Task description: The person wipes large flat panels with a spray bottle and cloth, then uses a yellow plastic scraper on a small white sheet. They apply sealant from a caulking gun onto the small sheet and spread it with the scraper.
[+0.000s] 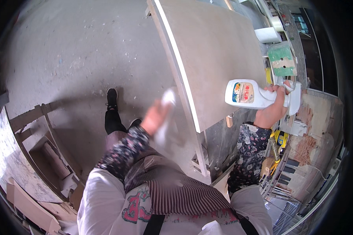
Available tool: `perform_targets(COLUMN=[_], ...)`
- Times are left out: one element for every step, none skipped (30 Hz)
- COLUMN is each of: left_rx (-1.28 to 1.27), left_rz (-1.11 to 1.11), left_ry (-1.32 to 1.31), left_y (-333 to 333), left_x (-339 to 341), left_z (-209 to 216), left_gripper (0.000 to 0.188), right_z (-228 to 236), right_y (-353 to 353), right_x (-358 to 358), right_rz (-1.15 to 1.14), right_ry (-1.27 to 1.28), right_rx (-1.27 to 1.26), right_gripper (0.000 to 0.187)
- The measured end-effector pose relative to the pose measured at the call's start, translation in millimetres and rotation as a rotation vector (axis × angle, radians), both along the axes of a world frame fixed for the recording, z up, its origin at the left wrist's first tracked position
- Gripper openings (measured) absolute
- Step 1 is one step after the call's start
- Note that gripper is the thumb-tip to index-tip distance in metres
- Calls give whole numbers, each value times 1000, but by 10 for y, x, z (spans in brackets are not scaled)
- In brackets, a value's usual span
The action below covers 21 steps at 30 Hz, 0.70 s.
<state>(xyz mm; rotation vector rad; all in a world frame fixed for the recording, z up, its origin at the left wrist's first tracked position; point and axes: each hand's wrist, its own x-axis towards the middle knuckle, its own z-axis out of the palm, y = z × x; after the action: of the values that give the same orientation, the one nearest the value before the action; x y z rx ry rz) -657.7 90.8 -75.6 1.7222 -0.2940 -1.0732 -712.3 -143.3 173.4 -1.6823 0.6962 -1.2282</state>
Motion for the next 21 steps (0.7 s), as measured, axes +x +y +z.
perform_targets(left_rx=[-209,-257,-365,-372,-440,-357,-329,-341,-488,-477,-468,-475,-494,-481,-498,-481,-471,-511,-541,-497,-595], left_rz=[266,340,439,422,422,369,341,389,527,510,493,467,449,402,384,328,296,280,271,164,226], left_ry=[75,122,104,119,72,81,37,-14,-17,-46,-74,-83,-103,-50,-24,-25,-38,-16,7,327,322], left_y=[48,-10,-87,-200,-334,-467,-605,-715,-784,-778,-757,-733,-686,-632,-575,-515,-464,-411,-391,-370,-375], left_x=[242,501,752,934,1037,1083,1099,1053,905,757,599,420,220,18,-170,-347,-475,-551,-571,-549,-478], left_z=[23,69,153,271,398,506,581,632,662,651,633,621,623,639,662,693,713,723,723,711,691], left_gripper=[46,45,44,45,46,46,46,47,46,45,44,41,39,37,36,36,36,35,34,36,36], right_z=[-11,-9,-18,-18,-17,-14,-8,-8,-7,0,5,10,15,13,10,8,6,4,5,5,7], right_y=[-9,-17,-15,-23,-23,-23,-19,-16,-14,-4,3,7,15,25,34,42,49,54,58,60,61], right_x=[2,-3,-7,1,3,6,9,20,34,34,34,40,36,34,33,31,29,30,29,29,28], right_rz=[32,39,34,33,32,35,38,43,36,26,16,18,18,39,19,20,21,38,5,-1,10], right_ry=[-20,-18,-14,-14,-13,-14,-14,-17,-14,-10,-5,-10,-12,-18,-4,7,16,24,19,20,27], right_rx=[-5,4,6,3,-1,-5,-7,-8,-7,-5,-5,-6,-6,-36,-5,-6,-9,-59,-16,-18,-64], right_gripper=[31,32,32,32,33,33,33,33,34,34,34,34,35,35,35,34,34,34,34,34,33])
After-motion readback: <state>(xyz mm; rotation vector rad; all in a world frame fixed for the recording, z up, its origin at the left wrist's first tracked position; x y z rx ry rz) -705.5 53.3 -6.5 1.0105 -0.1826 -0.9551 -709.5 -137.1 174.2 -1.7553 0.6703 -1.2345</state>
